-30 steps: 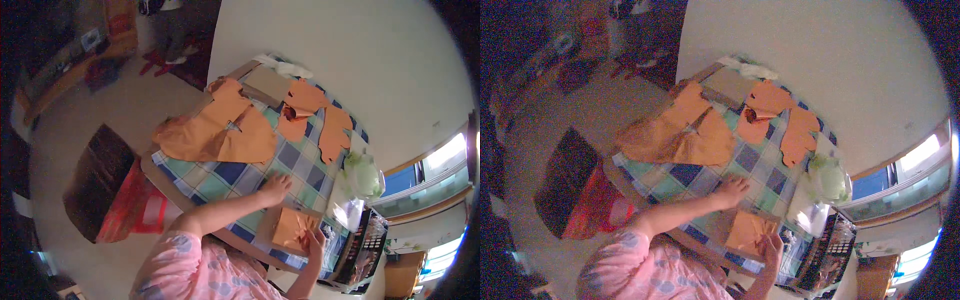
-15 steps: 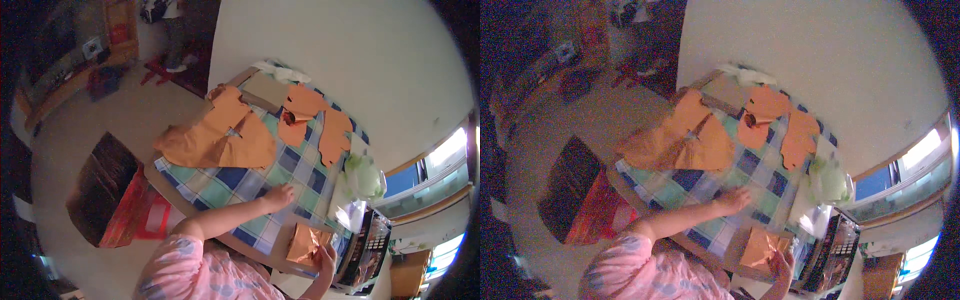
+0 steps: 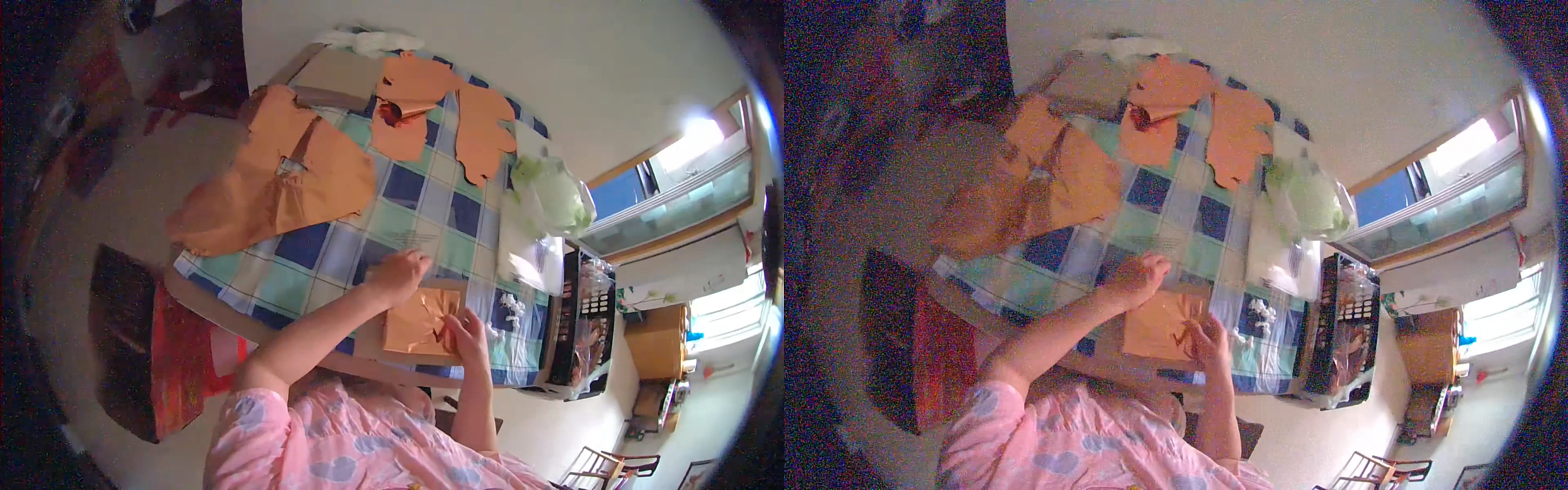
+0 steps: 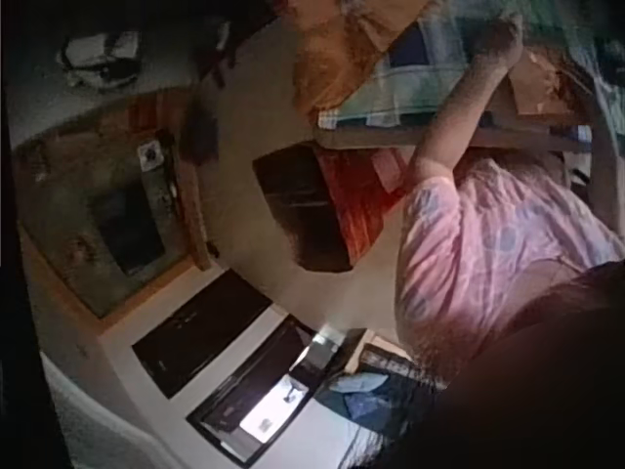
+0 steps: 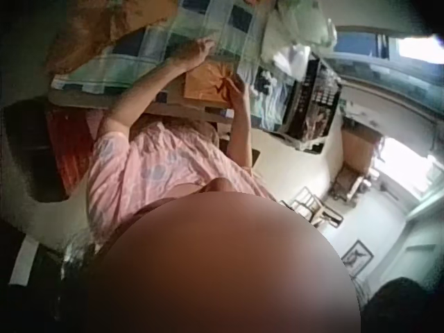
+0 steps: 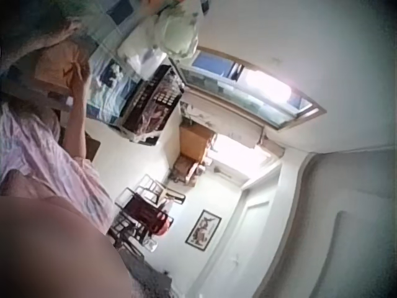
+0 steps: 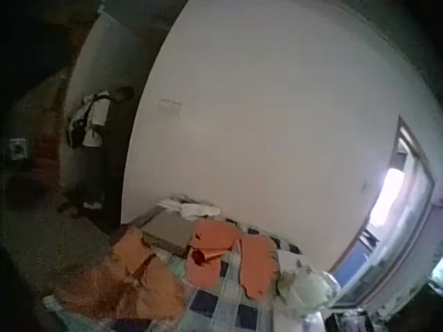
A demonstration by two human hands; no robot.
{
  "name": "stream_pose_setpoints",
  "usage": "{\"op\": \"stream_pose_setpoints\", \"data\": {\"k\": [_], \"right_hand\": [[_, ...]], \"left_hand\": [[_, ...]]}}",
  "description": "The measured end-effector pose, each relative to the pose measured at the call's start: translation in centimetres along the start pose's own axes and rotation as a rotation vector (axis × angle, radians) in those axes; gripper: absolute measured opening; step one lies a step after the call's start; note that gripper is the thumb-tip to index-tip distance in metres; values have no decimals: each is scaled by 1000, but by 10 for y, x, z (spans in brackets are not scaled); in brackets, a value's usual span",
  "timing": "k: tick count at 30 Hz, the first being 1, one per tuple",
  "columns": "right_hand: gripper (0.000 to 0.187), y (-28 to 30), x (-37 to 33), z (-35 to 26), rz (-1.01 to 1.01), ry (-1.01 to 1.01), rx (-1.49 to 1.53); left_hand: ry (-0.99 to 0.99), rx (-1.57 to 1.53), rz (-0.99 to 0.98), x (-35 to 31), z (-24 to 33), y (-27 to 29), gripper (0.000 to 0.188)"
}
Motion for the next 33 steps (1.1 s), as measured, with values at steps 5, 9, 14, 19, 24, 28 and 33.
{"op": "stream_pose_setpoints", "data": {"k": [5, 9, 14, 19, 24, 28, 33], "right_hand": [[37, 12, 4, 0, 144, 75, 30], [36, 11, 5, 20, 62, -44, -4], [40, 0, 10, 3, 22, -40, -90], [46, 2, 23, -10, 118, 89, -105], [59, 8, 5, -36, 235, 82, -406], [67, -34, -55, -86, -27, 738, -1100], [69, -59, -58, -45, -323, 794, -1182]], "left_hand": [[-69, 90, -18, -7, 12, 4, 7], [-134, 94, 29, -10, 17, 11, 7], [-200, 72, 45, -12, 29, 17, 7], [-213, 155, 35, -14, 26, 4, 7], [-243, 59, 79, -21, 17, 7, 11], [-225, 41, 105, -21, 16, 11, 13], [-61, -248, 193, -20, 2, 33, 12]]}}
Point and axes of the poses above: each hand's wrist, its own x-axis towards the middle knuckle, its own y-axis out of the back of the hand, z = x × y, the point moved 10 cm from there along x, towards the middle knuckle, and after that the axes turned 6 degrees about -x, right-handed, at the moved point
